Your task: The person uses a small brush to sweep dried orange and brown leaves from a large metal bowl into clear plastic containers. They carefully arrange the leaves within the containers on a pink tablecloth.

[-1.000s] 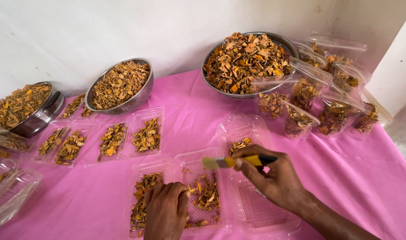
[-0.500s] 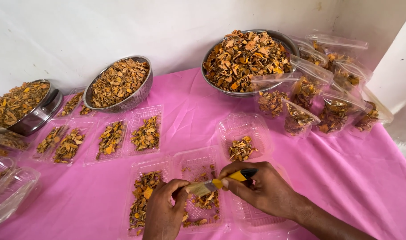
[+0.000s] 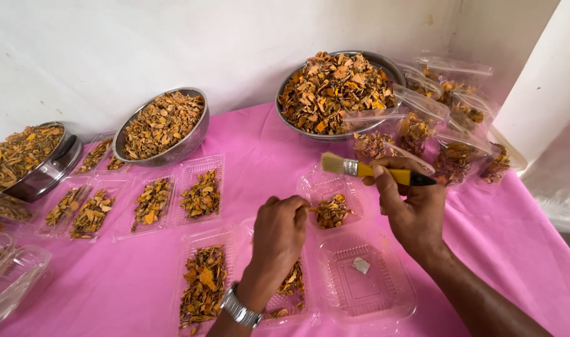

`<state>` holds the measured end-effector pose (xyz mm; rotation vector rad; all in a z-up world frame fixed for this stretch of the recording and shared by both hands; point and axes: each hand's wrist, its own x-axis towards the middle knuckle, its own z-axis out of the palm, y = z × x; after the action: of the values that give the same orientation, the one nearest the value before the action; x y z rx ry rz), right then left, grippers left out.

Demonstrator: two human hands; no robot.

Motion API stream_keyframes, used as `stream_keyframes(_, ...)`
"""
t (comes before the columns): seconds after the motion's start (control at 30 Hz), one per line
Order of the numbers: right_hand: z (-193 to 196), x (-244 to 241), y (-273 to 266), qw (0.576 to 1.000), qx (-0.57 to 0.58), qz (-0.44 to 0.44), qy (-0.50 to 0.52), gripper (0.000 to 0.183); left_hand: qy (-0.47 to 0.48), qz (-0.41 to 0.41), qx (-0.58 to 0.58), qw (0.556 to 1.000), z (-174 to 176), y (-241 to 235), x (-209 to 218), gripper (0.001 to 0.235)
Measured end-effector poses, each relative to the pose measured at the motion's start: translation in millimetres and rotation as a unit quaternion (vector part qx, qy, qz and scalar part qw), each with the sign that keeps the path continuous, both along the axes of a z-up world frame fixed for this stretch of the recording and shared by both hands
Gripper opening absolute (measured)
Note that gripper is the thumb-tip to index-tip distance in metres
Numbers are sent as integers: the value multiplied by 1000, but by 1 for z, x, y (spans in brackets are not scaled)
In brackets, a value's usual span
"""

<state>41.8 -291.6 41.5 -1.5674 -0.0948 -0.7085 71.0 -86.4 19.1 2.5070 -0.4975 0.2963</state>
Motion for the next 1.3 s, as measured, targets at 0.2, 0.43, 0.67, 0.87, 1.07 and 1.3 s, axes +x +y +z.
stream_keyframes(0.2,-3,-4,1,994,-107,-18,23,25,13,11,74,997,-3,29,-18,37)
stream_keyframes(0.43,-1,-15,12,993,-119,11,7,25,119,-22,183,976,-46,74,-78,49)
stream_keyframes(0.67,-11,-11,12,993,-106,36,24,22,76,-9,134,988,-55,80,-72,13)
stream_keyframes(0.87,-27,-4,12,973,-92,208,26,23,132,113,38,984,-30,89,-73,15)
stream_keyframes(1.07,-21,-23,33,935,-84,334,82,20,178,144,-78,970,-23,84,-73,11)
stream_keyframes(1.3,-13,-27,33,936,-82,336,64,20,162,130,-142,968,-21,86,-73,16)
